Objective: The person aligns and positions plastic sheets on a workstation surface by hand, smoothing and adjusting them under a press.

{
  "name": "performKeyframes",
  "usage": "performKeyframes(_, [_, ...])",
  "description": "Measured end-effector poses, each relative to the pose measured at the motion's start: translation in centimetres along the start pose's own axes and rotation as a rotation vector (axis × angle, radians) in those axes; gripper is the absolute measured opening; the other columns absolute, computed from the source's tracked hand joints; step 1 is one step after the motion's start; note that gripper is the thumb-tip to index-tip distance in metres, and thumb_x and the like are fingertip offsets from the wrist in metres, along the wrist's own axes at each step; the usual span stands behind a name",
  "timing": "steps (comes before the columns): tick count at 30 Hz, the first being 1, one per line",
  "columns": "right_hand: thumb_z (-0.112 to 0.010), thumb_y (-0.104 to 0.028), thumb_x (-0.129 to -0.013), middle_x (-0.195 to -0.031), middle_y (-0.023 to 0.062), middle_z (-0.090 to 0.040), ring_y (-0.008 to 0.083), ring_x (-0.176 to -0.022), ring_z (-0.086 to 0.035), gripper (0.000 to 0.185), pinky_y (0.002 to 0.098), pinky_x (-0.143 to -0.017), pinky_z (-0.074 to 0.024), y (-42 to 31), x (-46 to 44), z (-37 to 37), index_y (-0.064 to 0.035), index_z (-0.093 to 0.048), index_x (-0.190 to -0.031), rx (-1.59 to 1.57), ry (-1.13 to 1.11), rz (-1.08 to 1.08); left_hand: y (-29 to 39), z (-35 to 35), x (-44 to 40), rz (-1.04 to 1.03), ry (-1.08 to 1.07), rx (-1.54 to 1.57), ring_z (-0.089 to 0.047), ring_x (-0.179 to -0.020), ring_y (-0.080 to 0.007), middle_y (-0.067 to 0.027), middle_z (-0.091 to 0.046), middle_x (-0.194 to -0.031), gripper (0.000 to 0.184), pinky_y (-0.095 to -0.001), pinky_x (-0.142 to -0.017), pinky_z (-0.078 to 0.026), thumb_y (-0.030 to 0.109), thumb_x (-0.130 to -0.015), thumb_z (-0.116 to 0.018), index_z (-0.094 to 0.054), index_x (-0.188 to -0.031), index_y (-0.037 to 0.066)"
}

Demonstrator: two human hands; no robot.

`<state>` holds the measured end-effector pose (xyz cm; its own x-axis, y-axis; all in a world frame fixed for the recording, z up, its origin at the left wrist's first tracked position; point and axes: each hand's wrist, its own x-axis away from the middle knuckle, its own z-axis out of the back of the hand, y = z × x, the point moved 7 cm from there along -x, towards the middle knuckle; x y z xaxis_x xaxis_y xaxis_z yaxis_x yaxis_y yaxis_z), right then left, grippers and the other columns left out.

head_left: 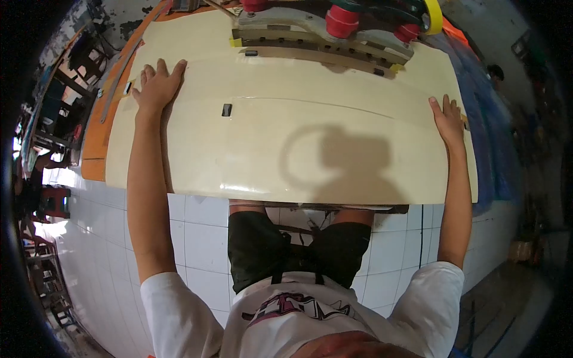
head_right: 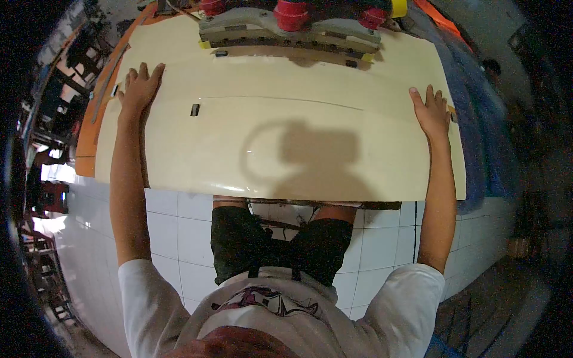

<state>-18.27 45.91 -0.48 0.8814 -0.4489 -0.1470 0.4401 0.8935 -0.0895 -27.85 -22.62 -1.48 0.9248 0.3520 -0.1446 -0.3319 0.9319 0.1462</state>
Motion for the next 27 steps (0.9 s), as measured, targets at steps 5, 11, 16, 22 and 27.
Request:
performKeyframes(5, [-0.033,-0.076,-0.087,-0.157,0.0209,-0.017,0.0365,-0.147,-0.012,0.092,0.0546,-0.116,-0.0082,-0.10,0.10,-0.09,-0.0110,-0.025,-0.152,-0.004,-0.006,-0.011,-0.40,-0.35,-0.32,0.025,-0.013,-0.044,-0.015,-0.147,-0.0323,-0.0209,-0.020,-0.156,0.088,-0.0657,-0.112,-0.005,0.075,-0.085,-0.032,-0.031,-0.150,0.016])
performKeyframes(11, [-0.032,-0.076,-0.087,-0.158,0.0207,-0.016,0.0360,-0.147,-0.011,0.092,0.0548,-0.116,-0.0072,-0.10,0.03,-0.02,-0.0120,-0.024,-0.152,-0.002,-0.015,-0.018,-0.48,-0.31,-0.45,0.029,0.000,-0.041,-0.015,-0.147,-0.0320,-0.0201,-0.019,-0.157,0.088,-0.0655,-0.112,-0.005,0.075,-0.085,-0.032,-0.030,-0.150,0.016])
performKeyframes(16, [-0.031,-0.076,-0.087,-0.158,0.0207,-0.016,0.0363,-0.147,-0.012,0.092,0.0548,-0.116,-0.0074,-0.06,-0.01,-0.10,-0.0120,-0.024,-0.152,0.007,-0.007,-0.013,-0.28,-0.24,-0.27,0.025,0.011,-0.057,-0.014,-0.147,-0.0328,-0.0202,-0.019,-0.157,0.087,-0.0661,-0.112,-0.005,0.075,-0.086,-0.032,-0.030,-0.150,0.016])
performKeyframes(22, [-0.031,-0.076,-0.087,-0.158,0.0189,-0.017,0.0357,-0.147,-0.013,0.091,0.0544,-0.117,-0.0085,-0.16,0.03,0.05,-0.0126,-0.024,-0.152,0.027,-0.009,-0.018,-0.15,0.09,-0.21,0.024,-0.009,-0.050,-0.014,-0.147,-0.0334,-0.0212,-0.020,-0.156,0.088,-0.0671,-0.111,-0.005,0.075,-0.086,-0.031,-0.030,-0.150,0.015])
performKeyframes(27, [-0.031,-0.076,-0.087,-0.158,0.0170,-0.018,0.0352,-0.146,-0.014,0.091,0.0532,-0.117,-0.0091,-0.09,-0.10,0.01,-0.0130,-0.024,-0.152,0.060,-0.008,-0.025,-0.36,-0.24,-0.28,0.045,-0.029,-0.074,-0.012,-0.147,-0.0329,-0.0192,-0.015,-0.158,0.091,-0.0649,-0.113,-0.006,0.079,-0.085,-0.031,-0.025,-0.152,0.018])
